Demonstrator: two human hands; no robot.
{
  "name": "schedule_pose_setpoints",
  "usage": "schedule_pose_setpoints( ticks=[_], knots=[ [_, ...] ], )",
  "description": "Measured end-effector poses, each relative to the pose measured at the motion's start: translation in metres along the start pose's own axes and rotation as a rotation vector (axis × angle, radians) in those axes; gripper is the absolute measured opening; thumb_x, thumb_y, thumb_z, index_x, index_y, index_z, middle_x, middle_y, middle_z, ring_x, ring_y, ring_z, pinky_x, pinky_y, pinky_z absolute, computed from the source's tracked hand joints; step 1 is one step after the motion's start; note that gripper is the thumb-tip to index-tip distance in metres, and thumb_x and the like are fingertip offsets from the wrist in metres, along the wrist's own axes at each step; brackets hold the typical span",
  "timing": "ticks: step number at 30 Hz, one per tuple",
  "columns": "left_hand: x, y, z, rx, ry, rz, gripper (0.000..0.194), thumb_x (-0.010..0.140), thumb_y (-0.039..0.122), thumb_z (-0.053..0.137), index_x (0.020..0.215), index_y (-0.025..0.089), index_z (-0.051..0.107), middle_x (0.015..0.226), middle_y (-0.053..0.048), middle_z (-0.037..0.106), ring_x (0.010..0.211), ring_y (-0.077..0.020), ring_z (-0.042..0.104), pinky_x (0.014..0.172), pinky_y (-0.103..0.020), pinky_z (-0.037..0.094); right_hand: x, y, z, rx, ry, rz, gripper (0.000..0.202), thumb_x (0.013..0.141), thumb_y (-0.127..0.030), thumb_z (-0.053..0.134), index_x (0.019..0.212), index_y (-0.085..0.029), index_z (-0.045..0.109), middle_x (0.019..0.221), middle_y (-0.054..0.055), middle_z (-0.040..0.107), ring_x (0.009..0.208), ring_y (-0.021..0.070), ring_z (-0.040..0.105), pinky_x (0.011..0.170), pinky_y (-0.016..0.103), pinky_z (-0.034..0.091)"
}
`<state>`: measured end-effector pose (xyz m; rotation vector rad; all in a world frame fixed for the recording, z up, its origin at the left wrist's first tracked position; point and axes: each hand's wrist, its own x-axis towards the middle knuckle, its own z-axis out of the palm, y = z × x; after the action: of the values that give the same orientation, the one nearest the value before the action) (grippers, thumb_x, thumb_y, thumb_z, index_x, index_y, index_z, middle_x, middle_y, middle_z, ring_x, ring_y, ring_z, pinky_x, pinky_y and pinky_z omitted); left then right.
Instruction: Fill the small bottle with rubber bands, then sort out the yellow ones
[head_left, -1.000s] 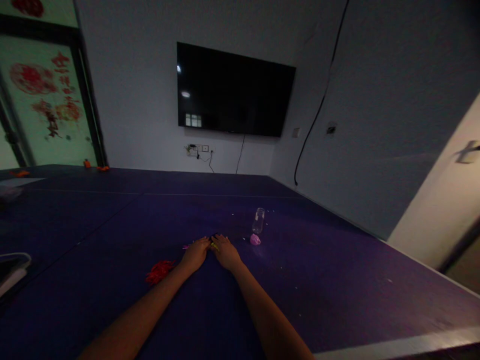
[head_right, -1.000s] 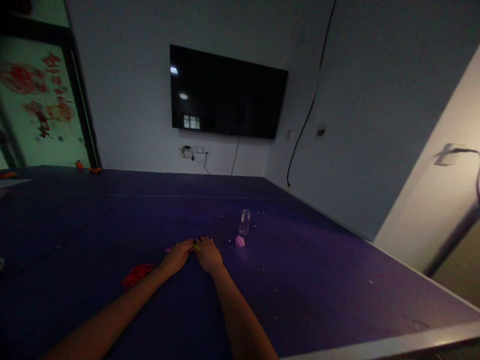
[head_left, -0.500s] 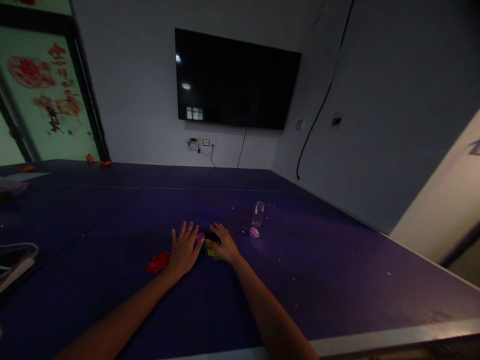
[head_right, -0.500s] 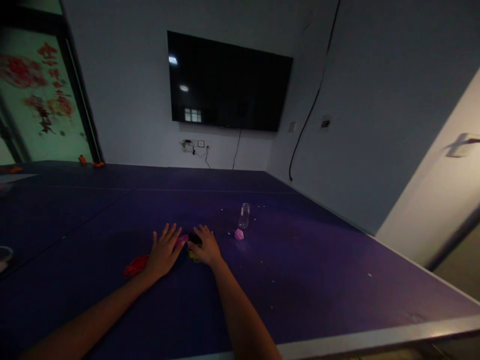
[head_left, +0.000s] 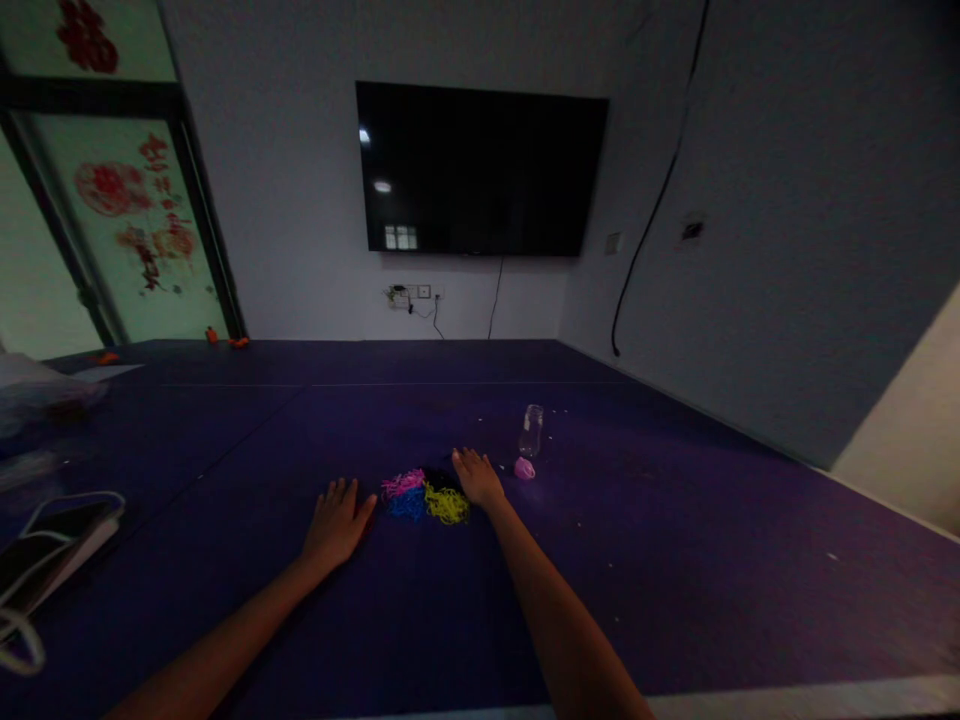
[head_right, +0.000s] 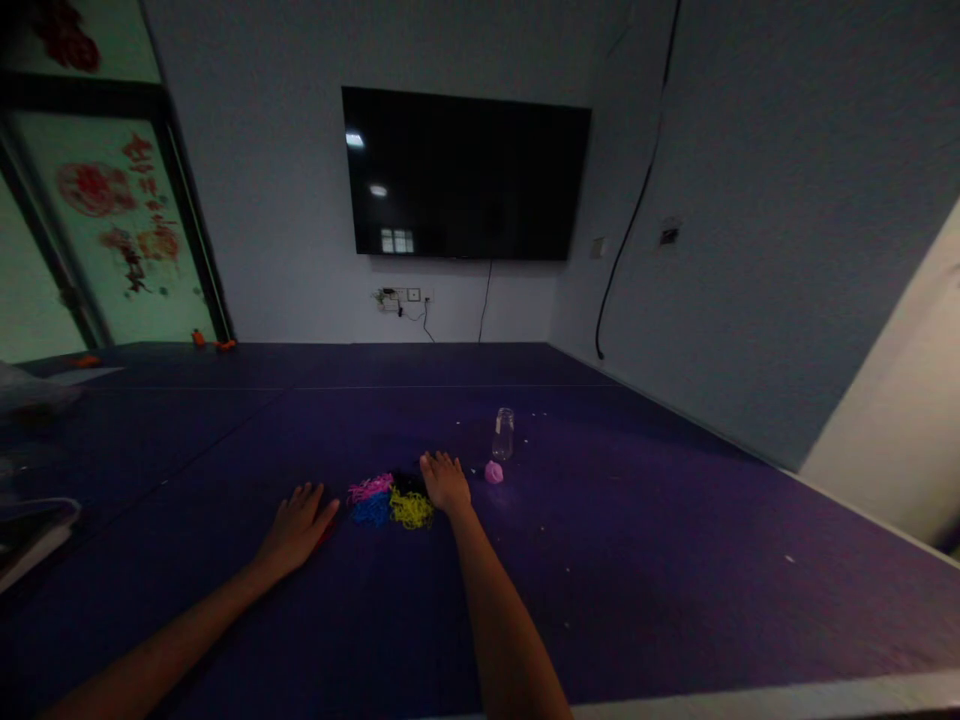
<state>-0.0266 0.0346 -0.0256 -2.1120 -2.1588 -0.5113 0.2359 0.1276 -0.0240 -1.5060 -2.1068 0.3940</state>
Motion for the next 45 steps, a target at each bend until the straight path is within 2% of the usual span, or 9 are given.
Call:
schedule_pose_setpoints(
  ticks=[10, 16, 19, 23, 27, 30, 34, 40, 45],
  knots=[
    [0.045, 0.050, 0.030, -0.188, 0.055, 0.135, 0.061, 0.094, 0.048, 0.021, 0.127, 0.008, 0.053, 0.135, -0.019, 0.052, 0.130, -0.0283, 0.042, 0.103, -0.044, 0.035, -0.006, -0.001, -0.003, 0.067, -0.054, -0.136, 0.065, 0.096, -0.055, 0.006, 0.139, -0.024, 0.042, 0.139, 0.004, 0.049, 0.133, 0.0183, 0.038, 0.112, 0.041, 0.024],
    [0.055, 0.081, 0.028, -0.353, 0.085, 0.223, 0.060, 0.098, 0.041, 0.010, 0.132, 0.011, 0.048, 0.135, -0.012, 0.053, 0.130, -0.0180, 0.043, 0.104, -0.034, 0.037, -0.006, -0.002, -0.003, 0.067, -0.056, -0.179, 0.061, 0.096, -0.055, 0.014, 0.139, -0.021, 0.043, 0.140, 0.006, 0.047, 0.134, 0.0207, 0.036, 0.111, 0.042, 0.024],
    [0.049, 0.081, 0.018, -0.414, 0.118, 0.253, 0.058, 0.099, 0.037, 0.004, 0.138, 0.016, 0.042, 0.141, -0.008, 0.048, 0.134, -0.0151, 0.036, 0.110, -0.036, 0.030, -0.008, -0.002, -0.002, 0.048, -0.070, -0.200, 0.059, 0.096, -0.054, 0.020, 0.138, -0.020, 0.044, 0.141, 0.007, 0.046, 0.135, 0.0215, 0.034, 0.112, 0.041, 0.023],
    [0.037, 0.060, 0.008, -0.451, 0.197, 0.206, 0.056, 0.099, 0.037, 0.005, 0.139, 0.019, 0.040, 0.146, -0.006, 0.041, 0.139, -0.0188, 0.025, 0.113, -0.046, 0.020, -0.009, 0.000, -0.001, 0.018, -0.091, -0.237, 0.058, 0.096, -0.053, 0.022, 0.139, -0.019, 0.043, 0.142, 0.008, 0.044, 0.136, 0.0212, 0.032, 0.112, 0.042, 0.022],
    [0.026, 0.030, 0.014, -0.262, 0.134, 0.035, 0.058, 0.098, 0.043, 0.011, 0.142, 0.012, 0.033, 0.148, -0.015, 0.035, 0.140, -0.0288, 0.021, 0.108, -0.053, 0.026, -0.003, 0.000, -0.001, 0.037, -0.089, -0.249, 0.057, 0.097, -0.052, 0.020, 0.141, -0.020, 0.040, 0.144, 0.008, 0.041, 0.138, 0.0201, 0.028, 0.113, 0.044, 0.020],
    [0.018, 0.023, 0.025, -0.233, 0.083, 0.048, 0.061, 0.096, 0.048, 0.018, 0.139, 0.010, 0.039, 0.144, -0.020, 0.039, 0.137, -0.0358, 0.026, 0.105, -0.057, 0.026, 0.002, 0.000, 0.000, 0.057, -0.081, -0.260, 0.059, 0.096, -0.052, 0.021, 0.140, -0.017, 0.041, 0.144, 0.012, 0.041, 0.139, 0.0231, 0.027, 0.113, 0.047, 0.018],
    [0.018, 0.041, 0.037, -0.277, 0.032, 0.121, 0.064, 0.093, 0.052, 0.023, 0.137, 0.009, 0.041, 0.146, -0.019, 0.036, 0.139, -0.0342, 0.023, 0.108, -0.052, 0.023, 0.001, -0.002, 0.000, 0.087, -0.076, -0.303, 0.059, 0.096, -0.054, 0.021, 0.137, -0.019, 0.046, 0.140, 0.012, 0.047, 0.135, 0.0248, 0.035, 0.111, 0.048, 0.021],
    [0.040, 0.081, 0.044, -0.555, -0.006, 0.115, 0.063, 0.090, 0.052, 0.031, 0.134, 0.009, 0.045, 0.146, -0.019, 0.035, 0.139, -0.0328, 0.021, 0.110, -0.051, 0.019, -0.012, -0.011, 0.001, 0.172, -0.071, -0.405, 0.058, 0.097, -0.054, 0.019, 0.129, -0.021, 0.054, 0.127, 0.009, 0.060, 0.120, 0.0224, 0.053, 0.105, 0.041, 0.034],
    [0.054, 0.095, 0.042, -0.825, -0.009, 0.107, 0.056, 0.088, 0.049, 0.036, 0.124, 0.011, 0.057, 0.137, -0.018, 0.049, 0.132, -0.0291, 0.039, 0.110, -0.044, 0.025, -0.017, -0.026, 0.011, 0.313, -0.042, -0.385, 0.056, 0.096, -0.055, 0.025, 0.124, -0.019, 0.058, 0.117, 0.011, 0.065, 0.110, 0.0234, 0.059, 0.098, 0.038, 0.041]
  ],
)
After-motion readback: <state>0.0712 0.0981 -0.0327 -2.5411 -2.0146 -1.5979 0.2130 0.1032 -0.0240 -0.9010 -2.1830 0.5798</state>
